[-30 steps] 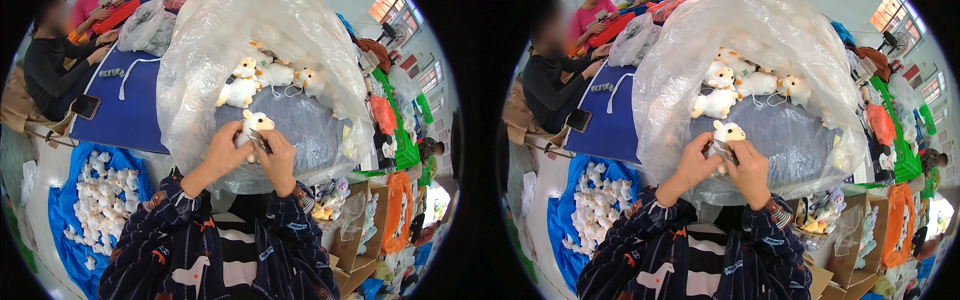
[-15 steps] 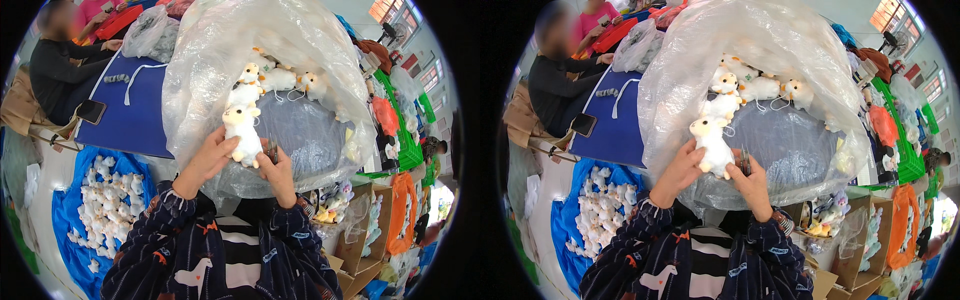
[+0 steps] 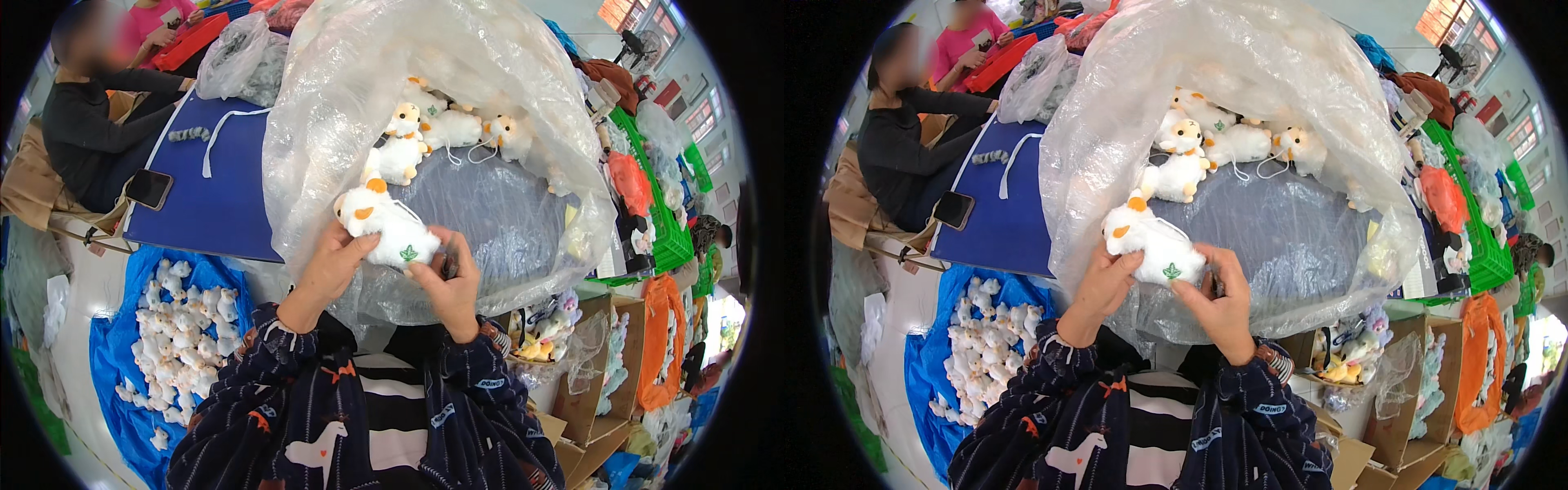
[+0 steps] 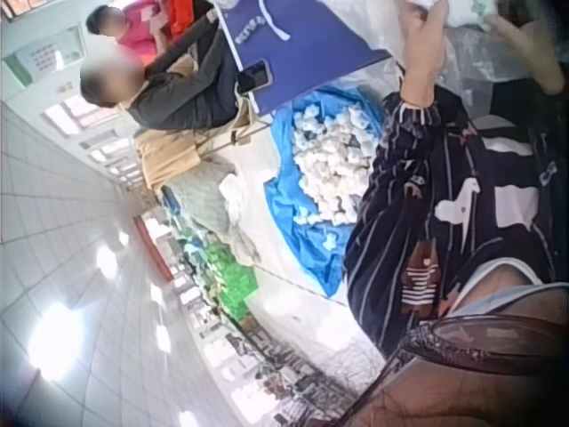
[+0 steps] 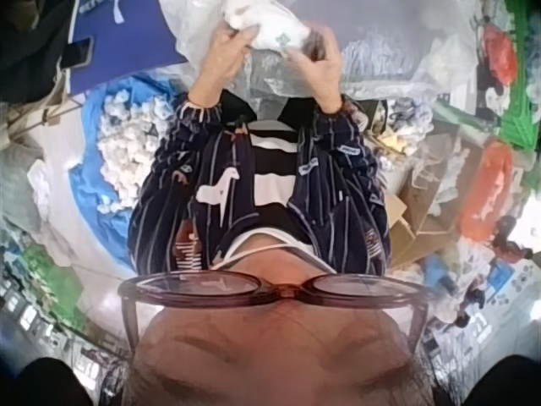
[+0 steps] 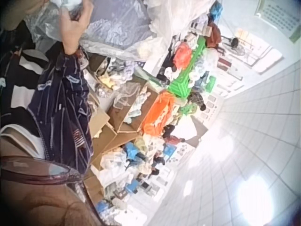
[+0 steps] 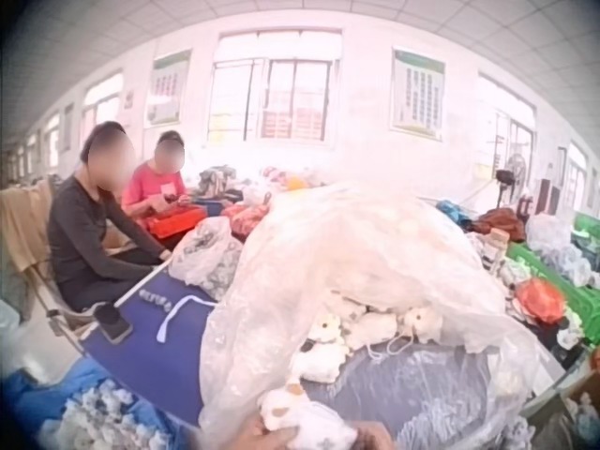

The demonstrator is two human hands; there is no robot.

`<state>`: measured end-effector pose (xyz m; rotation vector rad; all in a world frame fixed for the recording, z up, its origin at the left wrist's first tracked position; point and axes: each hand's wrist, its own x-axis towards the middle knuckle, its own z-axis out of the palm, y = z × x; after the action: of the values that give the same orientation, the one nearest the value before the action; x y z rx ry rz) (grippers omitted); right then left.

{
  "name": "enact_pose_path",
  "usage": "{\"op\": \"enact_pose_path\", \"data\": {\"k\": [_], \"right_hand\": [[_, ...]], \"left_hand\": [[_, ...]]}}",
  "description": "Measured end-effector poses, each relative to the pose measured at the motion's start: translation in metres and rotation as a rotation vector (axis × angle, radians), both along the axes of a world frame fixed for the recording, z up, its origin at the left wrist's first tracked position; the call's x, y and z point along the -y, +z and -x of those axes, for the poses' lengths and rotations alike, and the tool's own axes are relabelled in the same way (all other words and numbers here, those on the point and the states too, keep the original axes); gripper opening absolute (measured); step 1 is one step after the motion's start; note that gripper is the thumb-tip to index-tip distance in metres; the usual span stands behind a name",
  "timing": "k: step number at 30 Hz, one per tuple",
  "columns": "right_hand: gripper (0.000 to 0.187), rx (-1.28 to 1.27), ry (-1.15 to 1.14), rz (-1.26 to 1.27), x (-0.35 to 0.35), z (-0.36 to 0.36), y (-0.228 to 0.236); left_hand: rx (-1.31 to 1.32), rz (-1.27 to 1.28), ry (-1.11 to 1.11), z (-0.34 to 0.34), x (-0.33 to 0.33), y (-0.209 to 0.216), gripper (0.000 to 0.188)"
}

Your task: The person uses small scissors to trim loose threads and excess fabric from small white plush toys. They handle each toy one at a time, rotate it to access different sides, and place the finished items into a large plastic bag on the table.

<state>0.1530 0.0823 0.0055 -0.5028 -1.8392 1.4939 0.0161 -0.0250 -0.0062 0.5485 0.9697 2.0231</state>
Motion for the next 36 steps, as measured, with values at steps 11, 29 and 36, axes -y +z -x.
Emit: {"op": "enact_pose_path", "data": {"k": [11, 29, 36], "right_hand": [[0.012, 0.060, 0.296, 0.330, -0.018, 0.001, 0.036], [0.020, 0.073, -0.184, -0.099, -0.080, 0.092, -0.022], [0.015, -0.036, 0.033, 0.687, -0.045, 0.022, 0.000]], "left_hand": [[-0.362, -0.581, -0.147, 0.061, 0.093, -0.027, 0.051], [-1.135, 0.444, 0.196, 0.021, -0.005, 0.010, 0.042], [-0.772, 0.323, 0.137, 0.012, -0.002, 0.008, 0.060]]}}
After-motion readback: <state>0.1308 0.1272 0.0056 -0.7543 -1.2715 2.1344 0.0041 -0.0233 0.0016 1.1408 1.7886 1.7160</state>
